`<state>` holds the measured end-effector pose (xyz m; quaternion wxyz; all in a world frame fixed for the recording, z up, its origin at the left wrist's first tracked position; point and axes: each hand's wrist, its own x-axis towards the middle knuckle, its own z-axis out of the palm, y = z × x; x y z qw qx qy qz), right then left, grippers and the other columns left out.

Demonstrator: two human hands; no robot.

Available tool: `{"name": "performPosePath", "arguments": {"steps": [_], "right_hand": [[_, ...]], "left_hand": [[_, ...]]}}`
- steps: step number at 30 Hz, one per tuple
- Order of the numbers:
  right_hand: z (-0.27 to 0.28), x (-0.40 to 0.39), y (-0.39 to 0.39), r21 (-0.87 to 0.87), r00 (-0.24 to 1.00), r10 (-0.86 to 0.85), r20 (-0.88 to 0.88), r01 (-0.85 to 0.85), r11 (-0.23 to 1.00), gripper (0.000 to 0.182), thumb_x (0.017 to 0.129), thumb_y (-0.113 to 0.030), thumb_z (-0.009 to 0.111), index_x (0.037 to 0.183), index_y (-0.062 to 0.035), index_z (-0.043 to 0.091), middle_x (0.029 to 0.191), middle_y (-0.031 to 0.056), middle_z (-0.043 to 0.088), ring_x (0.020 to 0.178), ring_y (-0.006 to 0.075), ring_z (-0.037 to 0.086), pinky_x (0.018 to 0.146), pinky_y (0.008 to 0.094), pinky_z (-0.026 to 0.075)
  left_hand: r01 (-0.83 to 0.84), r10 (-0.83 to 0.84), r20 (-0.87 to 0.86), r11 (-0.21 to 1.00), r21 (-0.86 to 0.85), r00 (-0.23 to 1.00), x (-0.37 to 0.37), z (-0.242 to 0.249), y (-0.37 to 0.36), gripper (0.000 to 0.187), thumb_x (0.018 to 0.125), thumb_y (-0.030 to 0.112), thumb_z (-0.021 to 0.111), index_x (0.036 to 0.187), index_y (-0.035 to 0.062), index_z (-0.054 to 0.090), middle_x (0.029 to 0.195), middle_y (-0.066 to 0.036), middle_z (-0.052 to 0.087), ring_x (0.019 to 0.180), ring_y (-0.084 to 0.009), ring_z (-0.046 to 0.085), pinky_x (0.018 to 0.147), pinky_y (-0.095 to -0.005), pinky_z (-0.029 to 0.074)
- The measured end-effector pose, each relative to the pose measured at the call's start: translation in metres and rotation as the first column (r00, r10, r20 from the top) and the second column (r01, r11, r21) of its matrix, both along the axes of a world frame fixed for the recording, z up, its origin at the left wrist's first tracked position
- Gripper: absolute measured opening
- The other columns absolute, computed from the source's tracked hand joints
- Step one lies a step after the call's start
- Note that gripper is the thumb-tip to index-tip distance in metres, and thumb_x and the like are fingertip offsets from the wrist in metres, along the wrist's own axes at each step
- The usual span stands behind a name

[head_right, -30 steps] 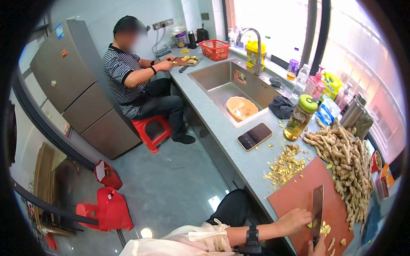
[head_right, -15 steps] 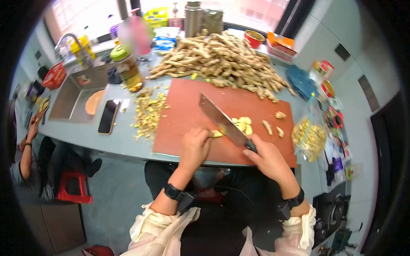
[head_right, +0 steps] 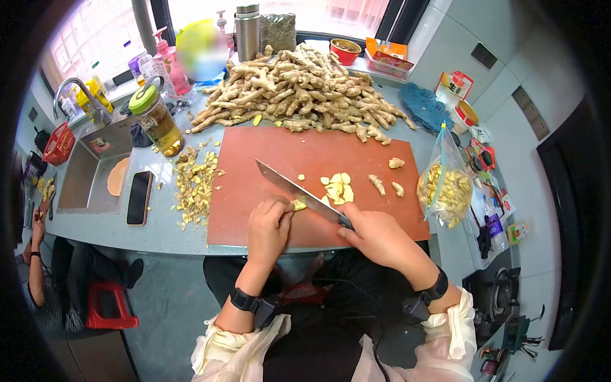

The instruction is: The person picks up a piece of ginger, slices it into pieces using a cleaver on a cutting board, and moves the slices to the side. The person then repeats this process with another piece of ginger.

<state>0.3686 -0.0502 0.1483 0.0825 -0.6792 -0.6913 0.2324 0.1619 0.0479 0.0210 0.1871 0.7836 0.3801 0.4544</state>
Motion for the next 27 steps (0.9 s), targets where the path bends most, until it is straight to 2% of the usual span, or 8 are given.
{"name": "performPosePath", "arguments": {"steps": [2, 4, 11, 17, 23, 27], "right_hand": [[0.000, -0.004, 0.003, -0.016, 0.997, 0.021, 0.071, -0.020, 1.000, 0.033, 0.100, -0.022, 0.063, 0.125, -0.0041, 0.049, 0.096, 0.0260, 0.069, 0.094, 0.0473, 0.066, 0.079, 0.0554, 0.051], [-0.006, -0.009, 0.009, -0.010, 0.997, 0.028, 0.070, -0.027, 1.000, 0.033, 0.100, -0.022, 0.062, 0.124, -0.0037, 0.049, 0.095, 0.0254, 0.069, 0.093, 0.0473, 0.066, 0.078, 0.0557, 0.051], [-0.035, -0.015, 0.025, 0.045, 0.999, 0.021, 0.038, -0.023, 0.999, 0.032, 0.100, -0.022, 0.062, 0.122, -0.0041, 0.049, 0.094, 0.0249, 0.069, 0.092, 0.0476, 0.066, 0.076, 0.0557, 0.051], [-0.019, -0.002, 0.011, 0.036, 0.995, -0.014, -0.099, 0.018, 0.999, 0.034, 0.100, -0.025, 0.064, 0.125, -0.0057, 0.052, 0.101, 0.0273, 0.069, 0.099, 0.0472, 0.066, 0.082, 0.0527, 0.051], [0.010, -0.005, 0.003, -0.065, 0.993, -0.074, -0.088, 0.068, 0.996, 0.036, 0.100, -0.026, 0.065, 0.128, -0.0060, 0.052, 0.105, 0.0278, 0.069, 0.101, 0.0473, 0.065, 0.083, 0.0529, 0.051], [0.001, 0.001, 0.002, -0.002, 0.997, -0.003, -0.071, 0.003, 1.000, 0.036, 0.100, -0.026, 0.064, 0.127, -0.0053, 0.052, 0.105, 0.0279, 0.069, 0.101, 0.0475, 0.066, 0.083, 0.0535, 0.051]], "left_hand": [[-0.004, 0.004, -0.001, 1.000, -0.019, 1.000, 0.001, 0.000, 0.000, 0.007, 0.084, 0.005, 0.073, 0.090, 0.0055, 0.069, 0.099, -0.007, 0.071, 0.090, -0.0303, 0.065, 0.078, -0.0406, 0.051], [-0.005, 0.005, -0.019, 1.000, -0.008, 1.000, 0.000, -0.001, 0.001, 0.007, 0.086, 0.009, 0.072, 0.092, 0.0072, 0.068, 0.099, -0.006, 0.068, 0.088, -0.0292, 0.063, 0.078, -0.0411, 0.051], [0.004, -0.004, -0.016, 1.000, -0.008, 1.000, -0.002, -0.001, 0.000, 0.008, 0.085, 0.009, 0.073, 0.092, 0.0071, 0.069, 0.097, -0.006, 0.067, 0.091, -0.0287, 0.063, 0.078, -0.0414, 0.050], [-0.004, 0.004, -0.030, 1.000, 0.005, 1.000, -0.001, -0.002, 0.001, 0.008, 0.085, 0.009, 0.073, 0.091, 0.0069, 0.067, 0.097, -0.006, 0.067, 0.091, -0.0283, 0.063, 0.079, -0.0413, 0.050], [-0.005, 0.005, -0.010, 1.000, -0.020, 1.000, -0.002, 0.004, -0.002, 0.007, 0.084, 0.005, 0.072, 0.091, 0.0049, 0.069, 0.099, -0.007, 0.070, 0.091, -0.0307, 0.065, 0.080, -0.0411, 0.052], [-0.003, 0.002, -0.011, 1.000, -0.029, 1.000, -0.002, 0.004, -0.001, 0.008, 0.084, 0.005, 0.072, 0.091, 0.0045, 0.069, 0.099, -0.008, 0.070, 0.091, -0.0310, 0.065, 0.080, -0.0412, 0.052]]}}
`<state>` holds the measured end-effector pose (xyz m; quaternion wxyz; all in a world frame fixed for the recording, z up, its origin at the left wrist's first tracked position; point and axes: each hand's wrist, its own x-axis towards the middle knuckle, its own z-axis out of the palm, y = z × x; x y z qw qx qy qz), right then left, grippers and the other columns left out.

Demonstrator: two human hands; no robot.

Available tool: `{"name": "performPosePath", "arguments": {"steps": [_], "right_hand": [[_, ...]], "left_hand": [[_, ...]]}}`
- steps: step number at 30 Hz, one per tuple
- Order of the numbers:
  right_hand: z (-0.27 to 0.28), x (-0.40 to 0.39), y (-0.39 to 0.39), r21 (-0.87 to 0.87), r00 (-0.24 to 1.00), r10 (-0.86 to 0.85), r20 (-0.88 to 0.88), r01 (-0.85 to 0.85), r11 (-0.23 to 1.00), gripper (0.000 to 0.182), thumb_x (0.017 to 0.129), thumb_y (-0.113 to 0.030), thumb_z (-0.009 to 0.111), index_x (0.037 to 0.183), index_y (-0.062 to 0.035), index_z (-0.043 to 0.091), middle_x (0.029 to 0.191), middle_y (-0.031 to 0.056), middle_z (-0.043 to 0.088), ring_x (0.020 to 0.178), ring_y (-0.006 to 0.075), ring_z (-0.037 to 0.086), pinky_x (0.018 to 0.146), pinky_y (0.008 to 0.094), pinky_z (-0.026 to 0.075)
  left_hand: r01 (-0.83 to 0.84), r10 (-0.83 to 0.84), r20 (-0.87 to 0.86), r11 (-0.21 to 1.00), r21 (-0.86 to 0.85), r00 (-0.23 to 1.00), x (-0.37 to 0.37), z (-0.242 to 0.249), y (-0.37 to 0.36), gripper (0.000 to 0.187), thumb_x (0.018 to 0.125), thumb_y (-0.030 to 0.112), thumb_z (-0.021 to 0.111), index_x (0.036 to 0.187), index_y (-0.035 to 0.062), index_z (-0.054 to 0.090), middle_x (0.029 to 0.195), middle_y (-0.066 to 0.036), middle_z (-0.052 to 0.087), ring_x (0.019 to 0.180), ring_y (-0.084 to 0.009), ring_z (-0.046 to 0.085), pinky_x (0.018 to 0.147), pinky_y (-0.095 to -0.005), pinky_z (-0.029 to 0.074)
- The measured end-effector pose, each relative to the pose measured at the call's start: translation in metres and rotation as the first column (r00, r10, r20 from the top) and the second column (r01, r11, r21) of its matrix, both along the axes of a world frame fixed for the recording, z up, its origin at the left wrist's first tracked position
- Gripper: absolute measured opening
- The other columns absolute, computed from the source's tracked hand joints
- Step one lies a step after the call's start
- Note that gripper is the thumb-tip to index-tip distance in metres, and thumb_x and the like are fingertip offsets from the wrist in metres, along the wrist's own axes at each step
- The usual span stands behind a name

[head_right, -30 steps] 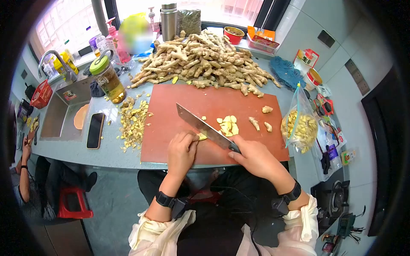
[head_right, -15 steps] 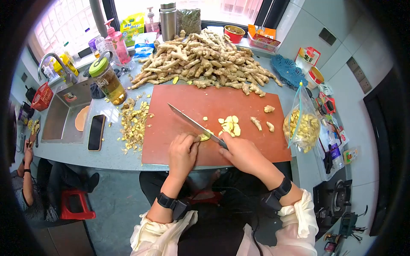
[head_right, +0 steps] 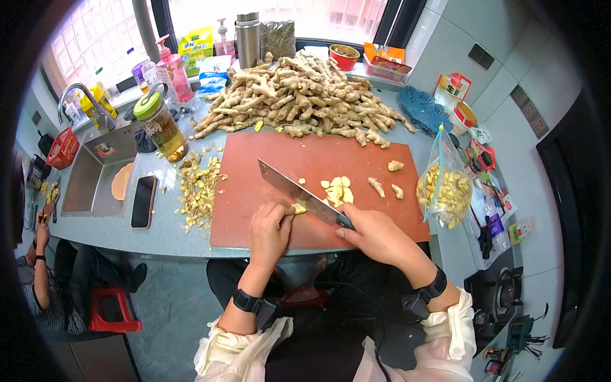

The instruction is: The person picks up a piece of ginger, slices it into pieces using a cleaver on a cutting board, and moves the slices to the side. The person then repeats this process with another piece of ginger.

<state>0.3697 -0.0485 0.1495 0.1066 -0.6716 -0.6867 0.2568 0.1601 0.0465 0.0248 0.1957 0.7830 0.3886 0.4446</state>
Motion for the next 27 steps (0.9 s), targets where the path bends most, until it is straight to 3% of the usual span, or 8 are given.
{"name": "performPosePath", "arguments": {"steps": [12, 20, 24, 27], "right_hand": [[-0.006, -0.009, 0.014, -0.082, 0.993, 0.020, 0.114, -0.011, 0.997, 0.035, 0.101, -0.026, 0.062, 0.125, -0.0037, 0.049, 0.097, 0.0267, 0.069, 0.096, 0.0479, 0.066, 0.081, 0.0565, 0.050], [-0.024, -0.012, 0.018, 0.030, 0.998, 0.014, 0.065, -0.016, 0.999, 0.032, 0.100, -0.025, 0.063, 0.118, -0.0025, 0.048, 0.098, 0.0266, 0.069, 0.096, 0.0479, 0.066, 0.081, 0.0563, 0.050], [-0.006, -0.005, 0.000, 0.040, 0.995, 0.049, 0.081, -0.052, 0.998, 0.032, 0.100, -0.025, 0.062, 0.117, -0.0020, 0.048, 0.098, 0.0265, 0.069, 0.096, 0.0478, 0.066, 0.081, 0.0567, 0.050], [0.000, -0.002, -0.007, -0.094, 0.991, 0.019, 0.131, -0.007, 0.996, 0.031, 0.100, -0.025, 0.062, 0.116, -0.0018, 0.049, 0.097, 0.0261, 0.070, 0.096, 0.0475, 0.066, 0.081, 0.0568, 0.050]], "left_hand": [[0.008, -0.008, -0.016, 1.000, 0.000, 1.000, 0.001, -0.003, 0.002, 0.005, 0.087, 0.008, 0.071, 0.091, 0.0065, 0.068, 0.098, -0.006, 0.068, 0.088, -0.0288, 0.062, 0.078, -0.0412, 0.050], [0.000, 0.000, -0.010, 1.000, 0.016, 1.000, 0.001, -0.001, -0.001, 0.006, 0.086, 0.007, 0.072, 0.091, 0.0066, 0.068, 0.096, -0.006, 0.068, 0.088, -0.0291, 0.063, 0.077, -0.0415, 0.050], [-0.015, 0.015, -0.014, 0.999, 0.029, 1.000, 0.001, -0.001, -0.001, 0.007, 0.086, 0.007, 0.072, 0.091, 0.0067, 0.068, 0.097, -0.006, 0.068, 0.089, -0.0294, 0.063, 0.078, -0.0421, 0.050], [-0.022, 0.022, -0.003, 0.999, 0.023, 1.000, 0.001, -0.001, 0.001, 0.007, 0.085, 0.006, 0.072, 0.091, 0.0058, 0.069, 0.097, -0.007, 0.069, 0.089, -0.0307, 0.064, 0.078, -0.0420, 0.051]]}}
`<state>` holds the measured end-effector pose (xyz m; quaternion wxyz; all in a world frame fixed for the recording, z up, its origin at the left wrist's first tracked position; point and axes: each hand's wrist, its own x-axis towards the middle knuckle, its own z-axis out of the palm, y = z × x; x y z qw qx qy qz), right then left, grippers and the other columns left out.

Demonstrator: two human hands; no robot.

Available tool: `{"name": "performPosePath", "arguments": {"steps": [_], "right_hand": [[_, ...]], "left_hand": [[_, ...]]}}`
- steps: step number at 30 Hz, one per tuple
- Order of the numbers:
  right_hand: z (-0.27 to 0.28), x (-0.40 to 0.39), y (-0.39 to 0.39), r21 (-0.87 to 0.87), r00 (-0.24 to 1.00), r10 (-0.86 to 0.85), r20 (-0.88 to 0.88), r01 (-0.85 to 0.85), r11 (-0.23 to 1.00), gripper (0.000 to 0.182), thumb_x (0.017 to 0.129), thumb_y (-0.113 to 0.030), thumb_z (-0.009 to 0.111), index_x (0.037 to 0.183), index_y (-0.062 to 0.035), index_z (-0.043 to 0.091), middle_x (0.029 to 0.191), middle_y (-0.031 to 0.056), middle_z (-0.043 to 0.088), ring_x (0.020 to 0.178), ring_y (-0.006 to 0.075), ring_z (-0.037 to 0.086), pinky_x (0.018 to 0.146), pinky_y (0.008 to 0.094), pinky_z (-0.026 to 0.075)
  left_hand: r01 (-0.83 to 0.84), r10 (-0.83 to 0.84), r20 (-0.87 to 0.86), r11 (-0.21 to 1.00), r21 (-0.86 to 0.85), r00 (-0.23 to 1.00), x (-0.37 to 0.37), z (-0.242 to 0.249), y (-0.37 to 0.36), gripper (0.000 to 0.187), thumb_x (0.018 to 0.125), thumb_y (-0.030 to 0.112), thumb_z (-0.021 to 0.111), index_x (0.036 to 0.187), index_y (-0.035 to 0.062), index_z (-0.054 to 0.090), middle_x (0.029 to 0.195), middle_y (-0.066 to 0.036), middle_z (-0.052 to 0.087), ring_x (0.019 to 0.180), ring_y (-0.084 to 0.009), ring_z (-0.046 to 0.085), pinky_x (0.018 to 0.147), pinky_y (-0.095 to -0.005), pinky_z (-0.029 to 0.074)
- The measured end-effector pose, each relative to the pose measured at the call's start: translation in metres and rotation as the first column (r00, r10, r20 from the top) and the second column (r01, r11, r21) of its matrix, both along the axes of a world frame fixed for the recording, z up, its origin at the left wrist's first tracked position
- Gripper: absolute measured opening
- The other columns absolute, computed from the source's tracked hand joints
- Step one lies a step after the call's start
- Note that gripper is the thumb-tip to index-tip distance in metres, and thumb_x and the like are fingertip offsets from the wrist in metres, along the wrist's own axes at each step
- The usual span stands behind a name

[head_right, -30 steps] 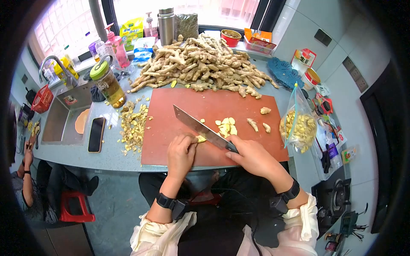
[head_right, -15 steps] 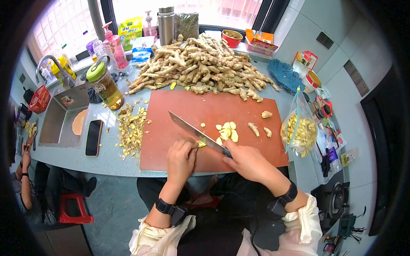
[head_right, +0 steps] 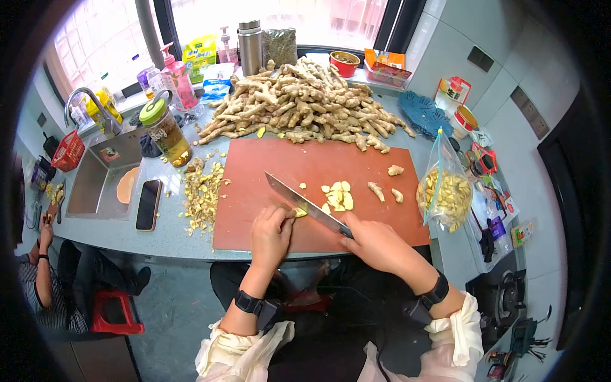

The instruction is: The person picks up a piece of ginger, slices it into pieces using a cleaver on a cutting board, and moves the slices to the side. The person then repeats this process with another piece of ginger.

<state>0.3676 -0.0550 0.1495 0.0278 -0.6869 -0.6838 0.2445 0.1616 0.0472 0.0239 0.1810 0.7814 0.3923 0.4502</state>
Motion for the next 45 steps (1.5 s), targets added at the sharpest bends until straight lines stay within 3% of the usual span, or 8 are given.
{"name": "performPosePath", "arguments": {"steps": [5, 11, 15, 20, 23, 32, 38, 45], "right_hand": [[-0.023, -0.008, 0.013, 0.143, 1.000, 0.019, -0.004, -0.018, 0.990, 0.029, 0.100, -0.025, 0.062, 0.114, -0.0033, 0.049, 0.094, 0.0262, 0.069, 0.094, 0.0474, 0.066, 0.081, 0.0564, 0.051], [-0.041, -0.013, 0.032, 0.136, 0.993, -0.018, -0.115, 0.033, 0.990, 0.032, 0.099, -0.026, 0.064, 0.116, -0.0037, 0.050, 0.097, 0.0258, 0.069, 0.096, 0.0478, 0.065, 0.081, 0.0557, 0.050], [-0.034, 0.000, 0.020, 0.159, 0.989, -0.006, -0.146, 0.030, 0.987, 0.035, 0.099, -0.026, 0.064, 0.123, -0.0040, 0.051, 0.102, 0.0271, 0.069, 0.100, 0.0479, 0.065, 0.083, 0.0549, 0.050], [0.003, -0.009, 0.008, 0.051, 0.980, -0.065, -0.186, 0.076, 0.996, 0.040, 0.099, -0.026, 0.064, 0.130, -0.0036, 0.052, 0.107, 0.0289, 0.069, 0.105, 0.0478, 0.064, 0.087, 0.0539, 0.050], [-0.002, -0.006, 0.007, 0.115, 0.989, -0.010, -0.145, 0.027, 0.993, 0.040, 0.099, -0.026, 0.064, 0.130, -0.0032, 0.052, 0.107, 0.0292, 0.069, 0.105, 0.0476, 0.065, 0.087, 0.0544, 0.050], [0.000, -0.013, 0.014, 0.072, 1.000, 0.002, -0.002, -0.002, 0.997, 0.034, 0.100, -0.024, 0.063, 0.122, -0.0022, 0.050, 0.098, 0.0271, 0.069, 0.098, 0.0477, 0.066, 0.082, 0.0559, 0.051], [-0.017, -0.024, 0.036, 0.122, 0.999, 0.033, -0.031, -0.028, 0.992, 0.030, 0.100, -0.024, 0.063, 0.113, -0.0028, 0.047, 0.092, 0.0250, 0.068, 0.093, 0.0475, 0.066, 0.078, 0.0560, 0.050], [-0.017, -0.017, 0.022, 0.132, 0.999, 0.024, -0.035, -0.020, 0.991, 0.029, 0.100, -0.024, 0.062, 0.116, -0.0036, 0.049, 0.094, 0.0250, 0.069, 0.095, 0.0470, 0.066, 0.080, 0.0559, 0.050]], "left_hand": [[0.015, -0.015, -0.017, 0.999, -0.031, 1.000, -0.002, 0.004, -0.003, 0.008, 0.084, 0.005, 0.072, 0.091, 0.0045, 0.069, 0.097, -0.008, 0.069, 0.090, -0.0319, 0.064, 0.079, -0.0416, 0.052], [0.019, -0.019, -0.015, 1.000, -0.005, 1.000, -0.003, 0.000, -0.003, 0.007, 0.085, 0.005, 0.072, 0.091, 0.0045, 0.068, 0.098, -0.007, 0.069, 0.091, -0.0318, 0.064, 0.079, -0.0417, 0.052], [0.020, -0.020, -0.001, 1.000, -0.001, 1.000, -0.001, -0.001, -0.003, 0.008, 0.085, 0.005, 0.073, 0.091, 0.0043, 0.069, 0.098, -0.008, 0.070, 0.091, -0.0321, 0.065, 0.080, -0.0420, 0.052], [0.016, -0.016, -0.005, 1.000, -0.026, 1.000, -0.002, -0.003, -0.003, 0.008, 0.084, 0.005, 0.073, 0.091, 0.0039, 0.069, 0.099, -0.009, 0.070, 0.092, -0.0326, 0.065, 0.081, -0.0424, 0.052], [0.022, -0.022, -0.002, 1.000, -0.016, 1.000, -0.002, -0.003, -0.001, 0.008, 0.084, 0.004, 0.073, 0.091, 0.0036, 0.069, 0.099, -0.009, 0.070, 0.093, -0.0325, 0.066, 0.081, -0.0421, 0.053], [0.015, -0.015, -0.007, 0.999, -0.037, 1.000, -0.002, 0.000, -0.001, 0.007, 0.085, 0.005, 0.072, 0.090, 0.0044, 0.069, 0.099, -0.008, 0.071, 0.092, -0.0314, 0.066, 0.081, -0.0415, 0.052], [0.026, -0.026, -0.002, 1.000, -0.017, 1.000, -0.001, 0.000, 0.000, 0.008, 0.084, 0.005, 0.072, 0.090, 0.0046, 0.069, 0.098, -0.007, 0.070, 0.090, -0.0315, 0.065, 0.080, -0.0415, 0.052], [0.016, -0.016, 0.006, 1.000, -0.020, 1.000, 0.000, 0.000, -0.001, 0.007, 0.084, 0.005, 0.072, 0.090, 0.0044, 0.068, 0.097, -0.008, 0.069, 0.090, -0.0318, 0.064, 0.080, -0.0418, 0.052]]}}
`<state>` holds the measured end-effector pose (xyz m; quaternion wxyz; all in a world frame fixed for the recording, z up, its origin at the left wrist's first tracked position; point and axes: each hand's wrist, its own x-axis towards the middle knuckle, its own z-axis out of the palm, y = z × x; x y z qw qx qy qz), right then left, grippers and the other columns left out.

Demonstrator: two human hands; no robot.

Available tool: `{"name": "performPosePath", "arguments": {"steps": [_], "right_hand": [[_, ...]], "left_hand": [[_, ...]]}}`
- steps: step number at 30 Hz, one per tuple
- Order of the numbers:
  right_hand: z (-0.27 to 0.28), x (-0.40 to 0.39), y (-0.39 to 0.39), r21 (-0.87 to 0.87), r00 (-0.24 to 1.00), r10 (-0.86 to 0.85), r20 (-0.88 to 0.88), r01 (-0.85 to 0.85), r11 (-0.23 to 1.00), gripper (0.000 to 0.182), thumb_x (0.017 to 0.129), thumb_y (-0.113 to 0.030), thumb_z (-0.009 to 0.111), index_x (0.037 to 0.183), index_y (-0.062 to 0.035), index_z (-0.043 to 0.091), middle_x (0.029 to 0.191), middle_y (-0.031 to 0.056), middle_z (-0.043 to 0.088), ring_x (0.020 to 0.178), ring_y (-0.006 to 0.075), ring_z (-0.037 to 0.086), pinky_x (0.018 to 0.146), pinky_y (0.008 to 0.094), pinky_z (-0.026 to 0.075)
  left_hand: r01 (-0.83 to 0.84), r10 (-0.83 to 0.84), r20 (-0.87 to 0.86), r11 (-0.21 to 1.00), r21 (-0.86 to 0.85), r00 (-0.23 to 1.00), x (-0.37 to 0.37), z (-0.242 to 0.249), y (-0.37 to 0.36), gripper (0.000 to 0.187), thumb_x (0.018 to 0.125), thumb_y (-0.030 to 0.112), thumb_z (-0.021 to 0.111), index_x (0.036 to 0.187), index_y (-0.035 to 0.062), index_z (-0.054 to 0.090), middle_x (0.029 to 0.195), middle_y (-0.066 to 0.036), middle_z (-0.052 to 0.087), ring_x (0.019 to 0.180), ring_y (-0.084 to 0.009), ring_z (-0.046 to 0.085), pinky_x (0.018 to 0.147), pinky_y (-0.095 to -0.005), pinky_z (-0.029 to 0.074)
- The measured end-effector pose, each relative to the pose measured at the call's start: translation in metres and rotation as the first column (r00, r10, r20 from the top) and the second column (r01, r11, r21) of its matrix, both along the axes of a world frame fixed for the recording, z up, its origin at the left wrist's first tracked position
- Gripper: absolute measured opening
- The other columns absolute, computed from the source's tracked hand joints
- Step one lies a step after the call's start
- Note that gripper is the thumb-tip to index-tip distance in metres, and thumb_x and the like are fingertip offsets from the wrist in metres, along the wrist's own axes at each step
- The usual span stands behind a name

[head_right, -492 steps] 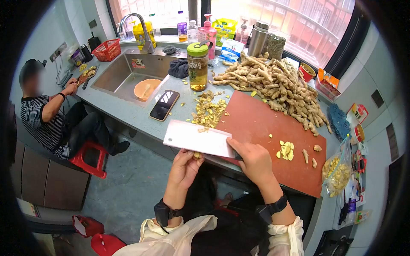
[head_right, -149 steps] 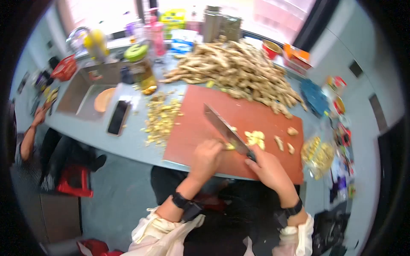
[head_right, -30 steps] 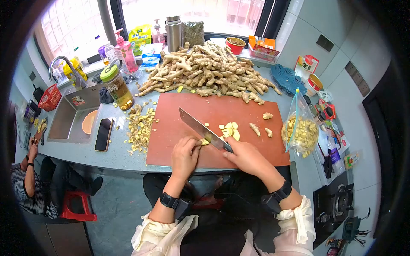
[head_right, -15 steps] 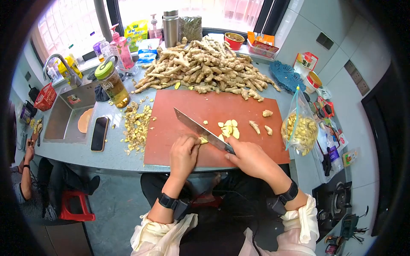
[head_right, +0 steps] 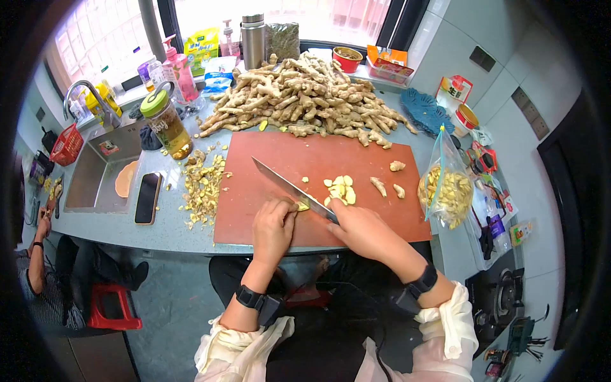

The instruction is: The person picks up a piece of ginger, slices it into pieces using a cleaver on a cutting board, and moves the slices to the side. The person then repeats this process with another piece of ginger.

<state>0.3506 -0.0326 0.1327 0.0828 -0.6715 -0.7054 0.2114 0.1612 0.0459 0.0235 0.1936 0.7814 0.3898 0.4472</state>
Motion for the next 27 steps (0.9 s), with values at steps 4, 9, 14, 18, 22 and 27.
{"name": "performPosePath", "arguments": {"steps": [4, 9, 14, 18, 22, 27], "right_hand": [[0.010, 0.008, -0.019, -0.057, 0.999, -0.013, 0.041, 0.015, 0.998, 0.033, 0.101, -0.024, 0.062, 0.123, -0.0033, 0.049, 0.098, 0.0263, 0.070, 0.098, 0.0472, 0.066, 0.081, 0.0562, 0.051], [0.000, 0.000, -0.012, -0.021, 0.998, -0.028, 0.060, 0.030, 0.999, 0.032, 0.100, -0.025, 0.062, 0.120, -0.0037, 0.049, 0.096, 0.0263, 0.069, 0.096, 0.0475, 0.067, 0.081, 0.0562, 0.051], [-0.018, -0.014, 0.019, 0.039, 0.999, -0.040, 0.006, 0.040, 0.998, 0.028, 0.099, -0.024, 0.063, 0.109, -0.0031, 0.047, 0.090, 0.0250, 0.068, 0.092, 0.0473, 0.066, 0.079, 0.0552, 0.052], [-0.010, -0.008, 0.008, 0.015, 0.999, -0.043, 0.029, 0.042, 0.999, 0.029, 0.099, -0.024, 0.063, 0.112, -0.0026, 0.049, 0.093, 0.0261, 0.068, 0.095, 0.0470, 0.066, 0.081, 0.0549, 0.052], [0.001, 0.024, -0.022, -0.017, 0.997, -0.072, -0.036, 0.071, 0.997, 0.034, 0.099, -0.026, 0.064, 0.119, -0.0028, 0.051, 0.101, 0.0275, 0.069, 0.100, 0.0470, 0.066, 0.084, 0.0542, 0.051], [0.015, 0.022, -0.030, -0.039, 0.983, -0.126, -0.135, 0.122, 0.992, 0.035, 0.099, -0.026, 0.064, 0.123, -0.0035, 0.052, 0.105, 0.0284, 0.069, 0.103, 0.0478, 0.065, 0.083, 0.0538, 0.050]], "left_hand": [[-0.003, 0.003, -0.002, 1.000, -0.004, 1.000, 0.000, 0.000, 0.000, 0.007, 0.085, 0.004, 0.072, 0.090, 0.0044, 0.068, 0.097, -0.008, 0.069, 0.091, -0.0317, 0.064, 0.080, -0.0421, 0.052], [-0.002, 0.002, -0.016, 1.000, -0.002, 1.000, -0.001, 0.003, -0.001, 0.007, 0.085, 0.005, 0.072, 0.090, 0.0045, 0.068, 0.098, -0.008, 0.069, 0.092, -0.0315, 0.065, 0.080, -0.0419, 0.052], [0.010, -0.009, -0.028, 1.000, 0.018, 1.000, -0.001, 0.001, -0.003, 0.007, 0.085, 0.005, 0.072, 0.091, 0.0044, 0.068, 0.098, -0.008, 0.069, 0.092, -0.0319, 0.065, 0.081, -0.0420, 0.052], [0.002, 0.000, -0.031, 0.999, 0.043, 1.000, -0.002, 0.001, -0.002, 0.008, 0.085, 0.006, 0.072, 0.090, 0.0050, 0.067, 0.097, -0.008, 0.068, 0.092, -0.0312, 0.064, 0.081, -0.0424, 0.052], [0.009, -0.009, -0.007, 1.000, 0.029, 1.000, -0.001, 0.002, -0.002, 0.008, 0.085, 0.006, 0.073, 0.091, 0.0036, 0.068, 0.099, -0.009, 0.069, 0.093, -0.0329, 0.065, 0.081, -0.0426, 0.052], [-0.004, 0.004, -0.001, 1.000, 0.020, 1.000, 0.000, -0.002, -0.002, 0.009, 0.085, 0.006, 0.074, 0.091, 0.0030, 0.069, 0.098, -0.010, 0.069, 0.092, -0.0338, 0.066, 0.080, -0.0431, 0.053]]}}
